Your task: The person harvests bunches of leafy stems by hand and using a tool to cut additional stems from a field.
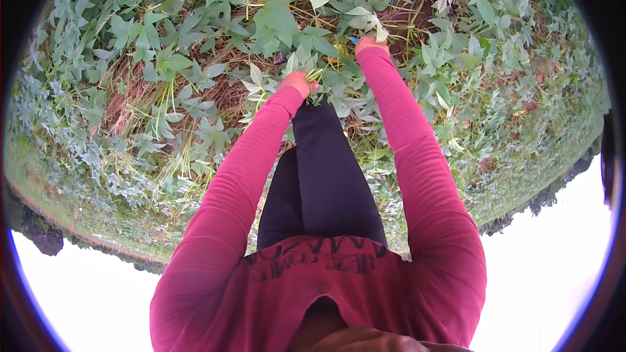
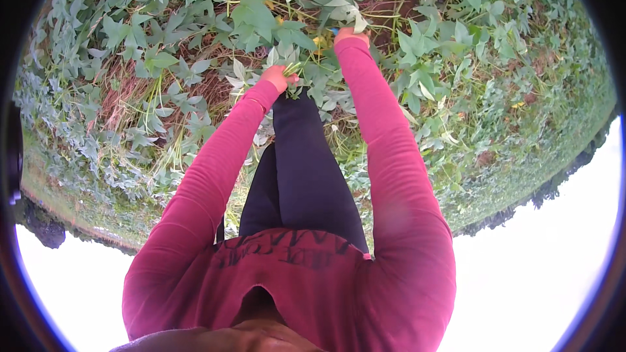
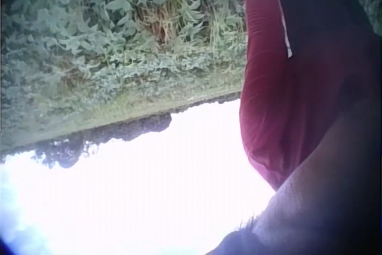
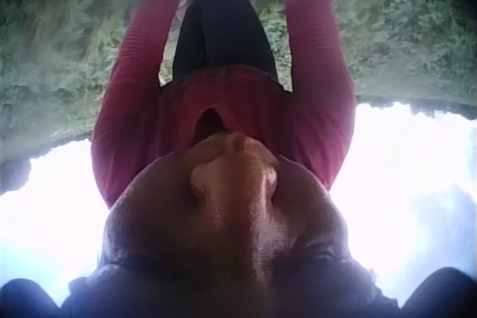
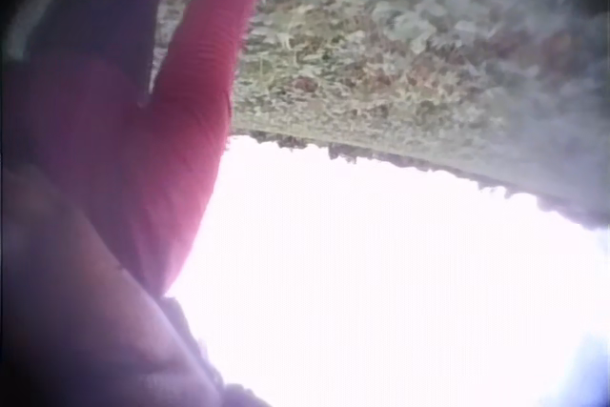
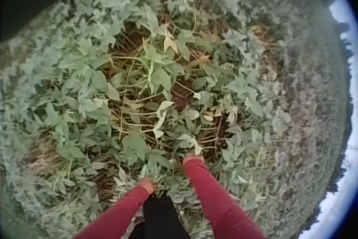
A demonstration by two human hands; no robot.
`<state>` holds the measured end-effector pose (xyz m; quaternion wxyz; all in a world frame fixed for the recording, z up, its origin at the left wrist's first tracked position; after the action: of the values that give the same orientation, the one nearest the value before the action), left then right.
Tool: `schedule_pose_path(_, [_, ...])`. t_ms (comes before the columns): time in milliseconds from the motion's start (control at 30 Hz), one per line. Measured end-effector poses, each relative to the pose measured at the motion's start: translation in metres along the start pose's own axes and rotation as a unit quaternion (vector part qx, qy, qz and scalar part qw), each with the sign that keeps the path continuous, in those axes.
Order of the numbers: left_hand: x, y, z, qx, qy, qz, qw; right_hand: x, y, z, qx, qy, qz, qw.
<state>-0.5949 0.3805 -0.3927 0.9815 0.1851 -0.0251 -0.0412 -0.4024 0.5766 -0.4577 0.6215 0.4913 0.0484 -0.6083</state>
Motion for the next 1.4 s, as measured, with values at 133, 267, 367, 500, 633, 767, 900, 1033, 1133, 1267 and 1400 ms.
schedule_pose_path(133, [-0.002,-0.002,0.014,0.077,-0.002,0.019,0.997,0.006,0.004,-0.039,-0.147,-0.028,0.089,0.985])
schedule_pose_path(267, [-0.017,-0.051,0.107,0.015,0.131,0.130,0.983,-0.028,0.030,0.111,-0.282,-0.182,0.001,0.942])
schedule_pose_path(367, [0.005,-0.035,0.165,0.055,0.175,0.212,0.960,-0.045,0.069,0.217,-0.202,-0.407,-0.395,0.799])
schedule_pose_path(500, [0.012,-0.010,0.240,0.125,0.242,0.207,0.940,-0.052,0.079,0.290,-0.261,-0.318,-0.473,0.779])
schedule_pose_path(633, [0.004,-0.036,0.297,0.184,0.280,0.216,0.917,-0.072,0.076,0.353,-0.350,-0.371,-0.485,0.710])
schedule_pose_path(767, [-0.049,-0.068,0.349,0.206,0.261,0.569,0.752,-0.136,0.084,0.417,-0.563,-0.225,-0.454,0.653])
schedule_pose_path(900, [-0.105,-0.077,0.405,0.209,0.205,0.741,0.605,-0.160,0.085,0.503,-0.816,-0.200,-0.171,0.514])
schedule_pose_path(1033, [-0.143,-0.103,0.421,0.226,0.208,0.763,0.569,-0.145,0.051,0.540,-0.867,-0.213,-0.122,0.433])
schedule_pose_path(1133, [-0.166,-0.154,0.409,0.181,0.301,0.760,0.546,-0.170,0.002,0.547,-0.880,-0.059,-0.135,0.453])
schedule_pose_path(1267, [-0.200,-0.192,0.409,0.100,0.371,0.728,0.567,-0.202,-0.052,0.583,-0.920,0.006,-0.043,0.389])
schedule_pose_path(1400, [-0.235,-0.108,0.376,0.163,0.147,0.789,0.574,-0.205,-0.080,0.589,-0.912,-0.216,0.027,0.348])
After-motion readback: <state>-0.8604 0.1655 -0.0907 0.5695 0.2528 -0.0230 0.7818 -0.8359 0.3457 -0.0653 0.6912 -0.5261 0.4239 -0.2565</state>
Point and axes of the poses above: each hand's wrist, its own z-axis away from the middle knuckle, its own x-axis out of the palm, y = z × x, the point moved 6 cm from there along -z, towards the middle knuckle, and after that the axes turned 14 degrees about z, right-handed, at the moved point
